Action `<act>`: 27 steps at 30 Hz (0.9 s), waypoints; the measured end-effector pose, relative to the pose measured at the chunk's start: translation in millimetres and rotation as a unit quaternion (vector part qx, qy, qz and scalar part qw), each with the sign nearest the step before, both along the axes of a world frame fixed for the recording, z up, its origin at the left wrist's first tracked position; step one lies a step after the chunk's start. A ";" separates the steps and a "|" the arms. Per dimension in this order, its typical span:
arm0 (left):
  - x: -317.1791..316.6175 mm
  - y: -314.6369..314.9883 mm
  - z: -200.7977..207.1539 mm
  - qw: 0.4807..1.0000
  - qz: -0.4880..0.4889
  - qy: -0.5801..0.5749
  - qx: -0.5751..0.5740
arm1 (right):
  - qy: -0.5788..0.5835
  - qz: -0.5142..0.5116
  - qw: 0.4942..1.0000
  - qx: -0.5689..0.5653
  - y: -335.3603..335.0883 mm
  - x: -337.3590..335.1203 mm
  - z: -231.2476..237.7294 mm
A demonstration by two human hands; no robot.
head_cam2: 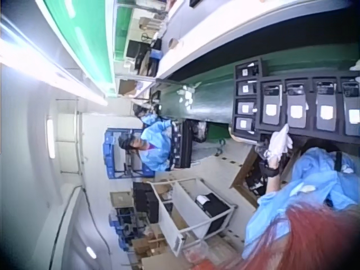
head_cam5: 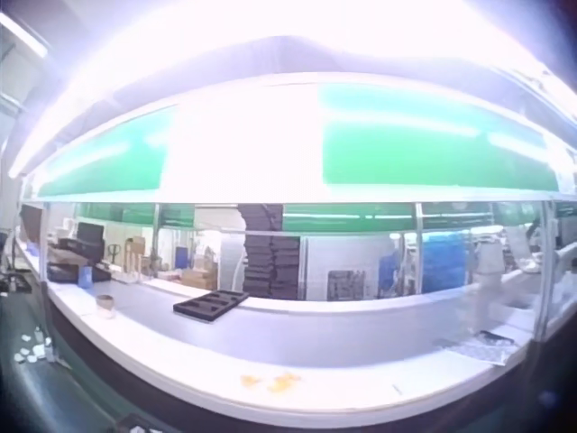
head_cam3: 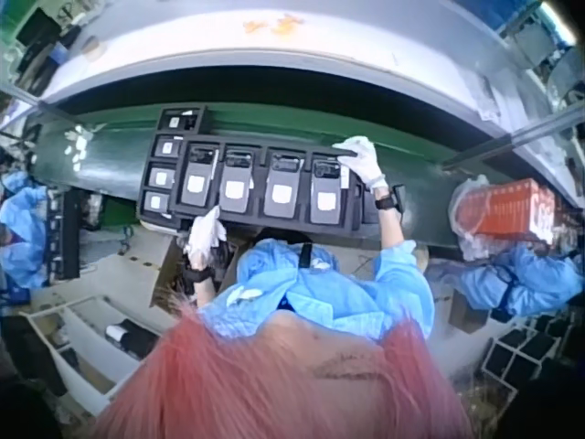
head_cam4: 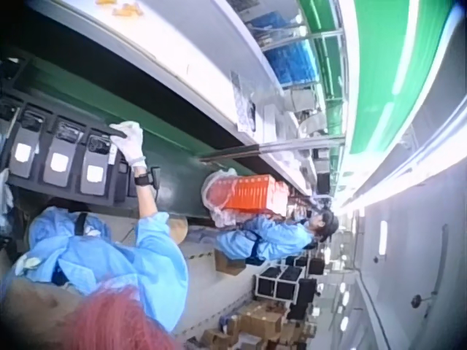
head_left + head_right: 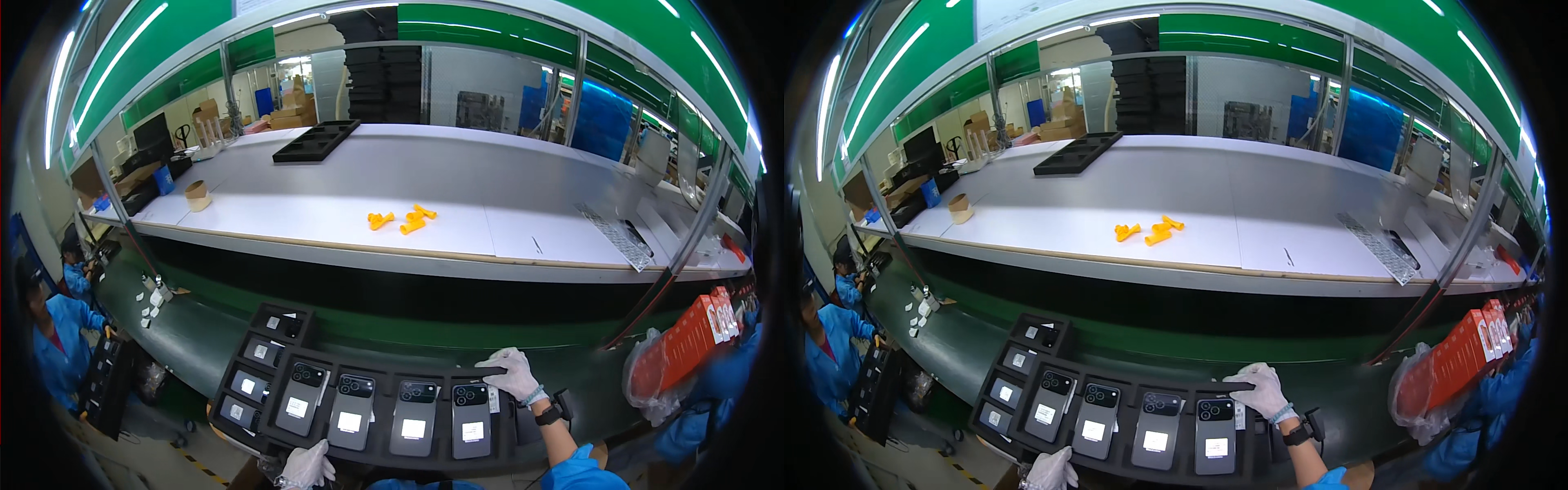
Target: The worker is packing smartphones and their components into retail boxes on an assembly line.
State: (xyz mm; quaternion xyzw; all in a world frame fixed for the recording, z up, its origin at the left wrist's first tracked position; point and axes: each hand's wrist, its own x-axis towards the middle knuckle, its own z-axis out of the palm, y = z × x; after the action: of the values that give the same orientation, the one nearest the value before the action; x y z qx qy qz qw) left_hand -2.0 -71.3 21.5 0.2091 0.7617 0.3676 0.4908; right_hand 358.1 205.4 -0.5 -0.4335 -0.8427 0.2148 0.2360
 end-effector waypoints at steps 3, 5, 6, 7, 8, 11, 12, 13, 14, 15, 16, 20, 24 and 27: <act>5.4 1.1 21.6 0.988 -0.132 -0.081 0.004 | 0.036 0.027 0.999 0.011 -2.3 2.2 6.6; 18.0 3.0 42.2 0.981 -0.170 -0.092 -0.035 | 0.322 0.003 0.923 -0.212 -5.4 15.4 0.6; 27.2 3.7 42.5 0.982 -0.147 -0.121 0.014 | 0.338 -0.009 0.915 -0.219 -6.9 29.4 -4.3; 38.9 4.4 39.5 0.979 -0.124 -0.150 0.063 | 0.336 -0.059 0.918 -0.202 -8.6 43.5 -15.7; 48.8 5.4 21.8 0.971 -0.099 -0.168 0.136 | 0.341 -0.104 0.914 -0.192 -12.7 57.9 -28.3; 105.4 44.6 41.9 0.952 -0.150 0.021 0.265 | 0.211 -0.258 0.937 -0.102 -28.5 123.7 -107.4; 121.9 55.0 39.7 0.928 -0.191 0.145 0.287 | 0.072 -0.342 0.937 -0.024 -33.6 140.4 -133.6; 136.2 65.2 32.6 0.887 -0.223 0.269 0.303 | 0.071 -0.345 0.936 -0.024 -40.4 146.4 -149.8; 149.9 73.3 20.0 0.829 -0.228 0.392 0.327 | -0.018 -0.401 0.916 0.018 -47.6 150.8 -163.5; 162.5 86.7 31.9 0.880 -0.252 0.333 0.225 | -0.108 -0.456 0.881 0.061 -55.3 158.6 -176.3; 176.7 98.3 27.7 0.877 -0.271 0.336 0.209 | -0.128 -0.469 0.873 0.040 -63.3 165.6 -189.2; 231.5 105.8 -7.9 0.819 -0.254 0.481 0.183 | -0.095 -0.422 0.899 -0.068 -82.3 147.2 -204.0; 243.8 112.1 -17.1 0.821 -0.241 0.496 0.148 | 0.038 -0.339 0.938 0.058 -81.3 122.2 -175.3; 238.5 118.5 1.2 0.846 -0.216 0.470 0.130 | 0.085 -0.268 0.956 0.080 -75.8 97.6 -108.5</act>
State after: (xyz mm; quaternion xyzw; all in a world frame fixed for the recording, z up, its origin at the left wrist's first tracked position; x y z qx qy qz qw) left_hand 236.5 47.2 22.7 0.5784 0.7818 0.2057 0.1090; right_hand 455.7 129.7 -109.0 -0.6036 -0.6868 0.1119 0.3893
